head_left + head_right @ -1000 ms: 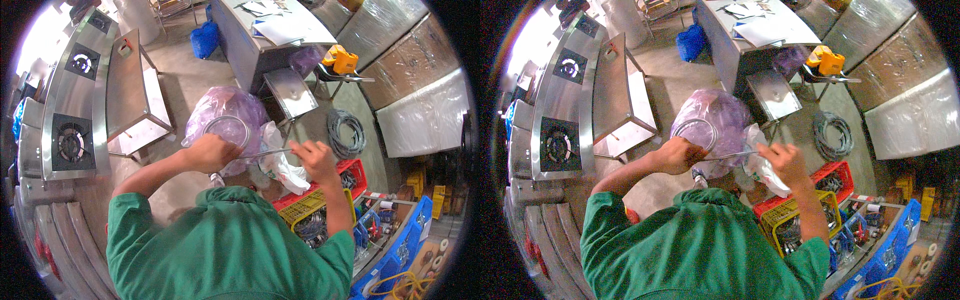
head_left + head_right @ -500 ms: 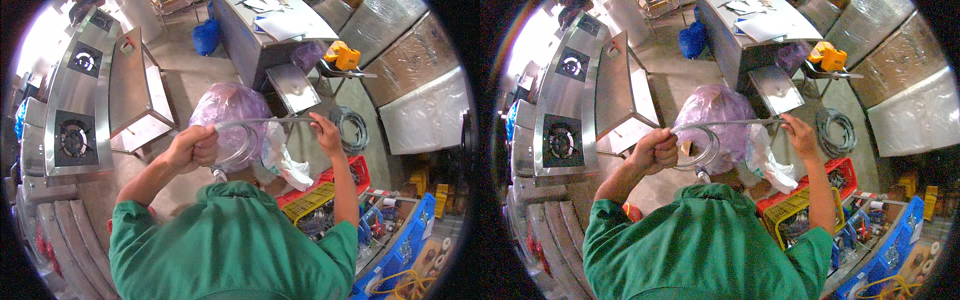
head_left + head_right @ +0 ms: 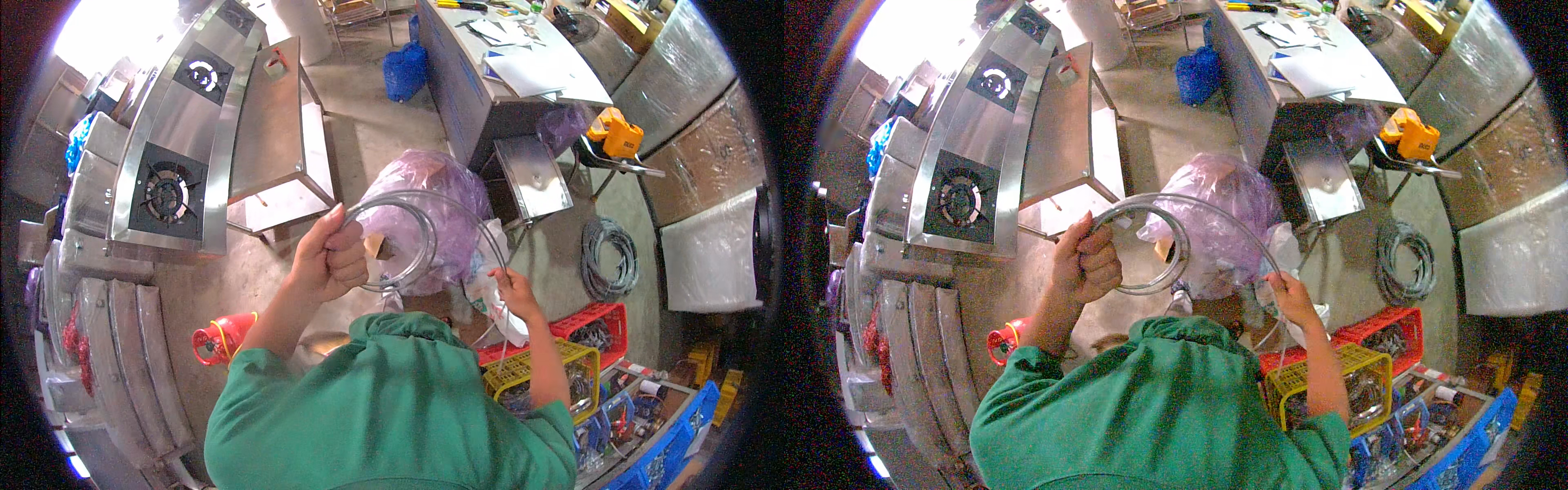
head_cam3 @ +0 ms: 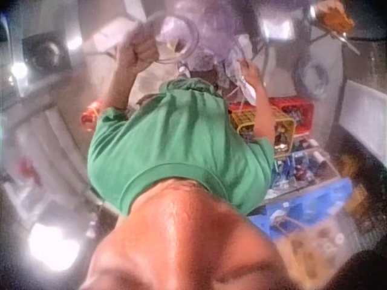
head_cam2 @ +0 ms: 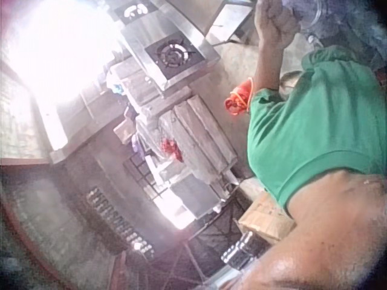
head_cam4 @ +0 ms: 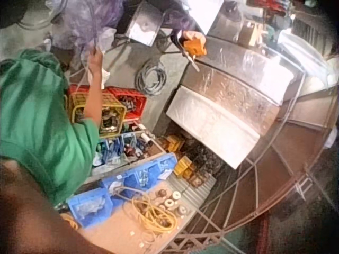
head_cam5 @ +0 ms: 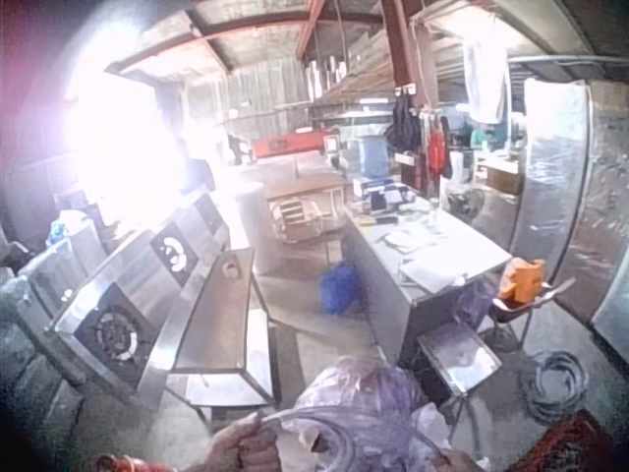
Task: The person repeatedly coils a flexible metal cable into loops and secures them with a twist tie. They handle the cable and ties by hand, placing the finished coils into a yellow basket.
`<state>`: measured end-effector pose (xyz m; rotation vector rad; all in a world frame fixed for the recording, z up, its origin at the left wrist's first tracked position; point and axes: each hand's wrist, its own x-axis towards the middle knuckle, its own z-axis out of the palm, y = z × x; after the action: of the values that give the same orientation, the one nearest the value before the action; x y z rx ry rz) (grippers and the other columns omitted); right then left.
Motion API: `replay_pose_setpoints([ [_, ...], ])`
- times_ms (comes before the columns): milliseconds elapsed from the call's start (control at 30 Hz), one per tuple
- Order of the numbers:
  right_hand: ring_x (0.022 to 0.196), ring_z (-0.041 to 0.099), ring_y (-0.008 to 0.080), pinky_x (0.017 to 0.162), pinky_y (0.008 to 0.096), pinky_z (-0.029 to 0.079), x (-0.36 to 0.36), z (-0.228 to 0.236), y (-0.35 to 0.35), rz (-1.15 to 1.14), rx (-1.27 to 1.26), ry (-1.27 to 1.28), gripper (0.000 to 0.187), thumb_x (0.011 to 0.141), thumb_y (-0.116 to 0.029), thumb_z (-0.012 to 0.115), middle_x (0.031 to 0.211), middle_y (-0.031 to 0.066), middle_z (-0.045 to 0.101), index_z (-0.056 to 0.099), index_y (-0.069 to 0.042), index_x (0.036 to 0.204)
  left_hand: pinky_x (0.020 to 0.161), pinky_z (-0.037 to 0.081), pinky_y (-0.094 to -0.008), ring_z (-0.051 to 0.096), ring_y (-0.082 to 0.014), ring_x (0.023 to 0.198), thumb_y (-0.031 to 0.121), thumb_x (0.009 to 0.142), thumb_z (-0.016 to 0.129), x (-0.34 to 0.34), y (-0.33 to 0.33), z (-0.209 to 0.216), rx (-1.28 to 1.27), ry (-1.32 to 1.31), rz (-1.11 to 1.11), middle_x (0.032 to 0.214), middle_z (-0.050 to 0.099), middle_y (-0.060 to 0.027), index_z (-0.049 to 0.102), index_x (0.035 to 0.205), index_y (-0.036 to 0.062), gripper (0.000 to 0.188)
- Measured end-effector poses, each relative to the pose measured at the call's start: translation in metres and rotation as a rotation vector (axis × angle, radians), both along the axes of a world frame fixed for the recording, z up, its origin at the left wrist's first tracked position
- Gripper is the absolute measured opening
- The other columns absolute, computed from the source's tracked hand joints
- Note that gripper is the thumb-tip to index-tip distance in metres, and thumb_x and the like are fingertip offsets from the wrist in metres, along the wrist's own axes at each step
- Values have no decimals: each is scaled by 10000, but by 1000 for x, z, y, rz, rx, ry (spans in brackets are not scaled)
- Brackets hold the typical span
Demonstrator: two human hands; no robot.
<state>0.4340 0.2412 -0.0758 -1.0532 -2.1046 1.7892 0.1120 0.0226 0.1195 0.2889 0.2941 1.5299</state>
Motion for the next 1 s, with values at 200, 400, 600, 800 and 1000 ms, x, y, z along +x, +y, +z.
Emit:
replay_pose_setpoints([
  [200,726,563,143,661,309,447,13,-41,26,-147,245,34,401,990,-423,546,741,37,602,673,-43,1015,392,183,-259,194,-74,394,474,1044,305,7,-9,16,126,-74,62,509,246,86,351,699,183,454],
  [400,941,655,279,838,405,499,41,-45,26,131,45,-622,660,804,-452,770,1039,182,689,569,-65,1299,397,183,-258,222,-72,400,505,1039,298,-6,-19,36,192,45,193,514,237,91,348,696,189,469],
  [600,1231,497,295,994,404,413,-17,88,33,62,417,97,873,835,-564,687,1396,166,476,373,-59,1473,428,222,-271,295,-74,462,456,1029,389,32,6,12,-123,321,-59,544,306,54,355,644,164,484],
  [800,1361,396,364,1102,491,300,-89,207,7,300,998,366,693,909,-600,534,1451,171,461,532,-77,1364,482,235,-273,312,-68,542,433,1036,440,57,27,25,-208,921,-265,617,343,75,496,661,109,499],
  [1000,708,598,332,633,416,479,-108,220,-10,497,702,425,323,904,-369,647,793,145,602,684,-67,1011,506,270,-268,360,-62,578,489,1036,404,42,22,17,-230,852,-288,658,393,75,551,762,89,506],
])
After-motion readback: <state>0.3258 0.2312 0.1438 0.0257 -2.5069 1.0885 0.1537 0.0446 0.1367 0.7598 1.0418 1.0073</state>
